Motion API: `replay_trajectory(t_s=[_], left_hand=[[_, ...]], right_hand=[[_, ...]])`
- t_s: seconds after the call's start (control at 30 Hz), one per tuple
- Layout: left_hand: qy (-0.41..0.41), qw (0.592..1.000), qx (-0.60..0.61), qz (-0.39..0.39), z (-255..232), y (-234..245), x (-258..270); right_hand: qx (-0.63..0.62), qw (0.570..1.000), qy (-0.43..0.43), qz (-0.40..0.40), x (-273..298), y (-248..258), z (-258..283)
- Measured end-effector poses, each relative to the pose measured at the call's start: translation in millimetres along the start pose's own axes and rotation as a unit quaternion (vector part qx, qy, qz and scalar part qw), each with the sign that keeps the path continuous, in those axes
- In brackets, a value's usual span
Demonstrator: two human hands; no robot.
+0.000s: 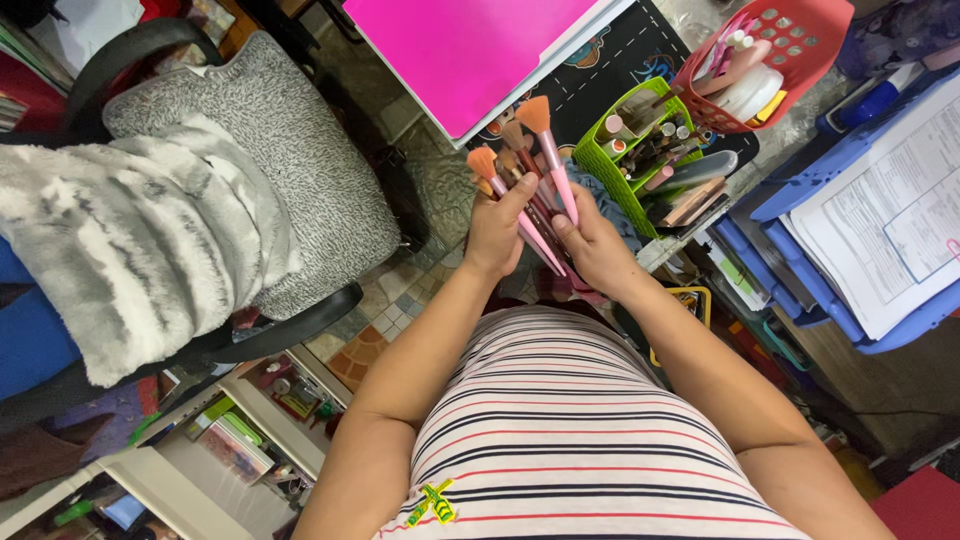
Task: The person wipes a pink folder, a red plastic basket, and several small cosmetic items with a blue cloth. They then place the items into the basket and a green organizer, arranging them on a cluttered desk.
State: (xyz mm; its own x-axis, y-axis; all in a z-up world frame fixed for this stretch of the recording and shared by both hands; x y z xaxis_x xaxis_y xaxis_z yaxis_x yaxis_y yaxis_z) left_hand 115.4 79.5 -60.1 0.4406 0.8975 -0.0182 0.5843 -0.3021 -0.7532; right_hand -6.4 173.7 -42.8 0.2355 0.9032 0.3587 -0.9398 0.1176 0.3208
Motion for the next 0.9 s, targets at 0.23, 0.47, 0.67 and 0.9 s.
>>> replay_trajectory(t_s=[0.23, 0.47, 0.67, 0.9], left_hand=[[-0.002, 1.0, -0.009, -0.006, 0, -8, -1], [-0.006, 1.0, 0.011, 0.021, -6, -19, 0], [0.012, 0.996, 0.025, -0.084, 13, 10, -3], [0.041, 0.989, -0.05, -0.135, 42, 49, -22]], right_hand=[[-0.038, 0.998, -0.049, -0.001, 2, -9, 12], [0.068, 0.991, -0.034, -0.111, 4, 1, 17], [0.048, 0.988, -0.05, -0.137, 9, 11, 23], [0.055, 0.994, 0.088, -0.024, 51, -4, 33]])
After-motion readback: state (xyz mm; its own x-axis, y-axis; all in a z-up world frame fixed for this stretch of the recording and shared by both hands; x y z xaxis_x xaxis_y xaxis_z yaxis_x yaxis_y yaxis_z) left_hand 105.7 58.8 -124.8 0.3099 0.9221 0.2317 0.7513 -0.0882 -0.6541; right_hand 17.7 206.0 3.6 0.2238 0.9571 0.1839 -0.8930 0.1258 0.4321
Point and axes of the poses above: each hand's wrist, its own x-axis away from the middle knuckle, its own y-axis out of the back of the hand, z = x × y, the point moved 3 cm from there along -x, towards the middle knuckle, and after that the axes turned 15 degrees about -y, right-handed, at the moved point
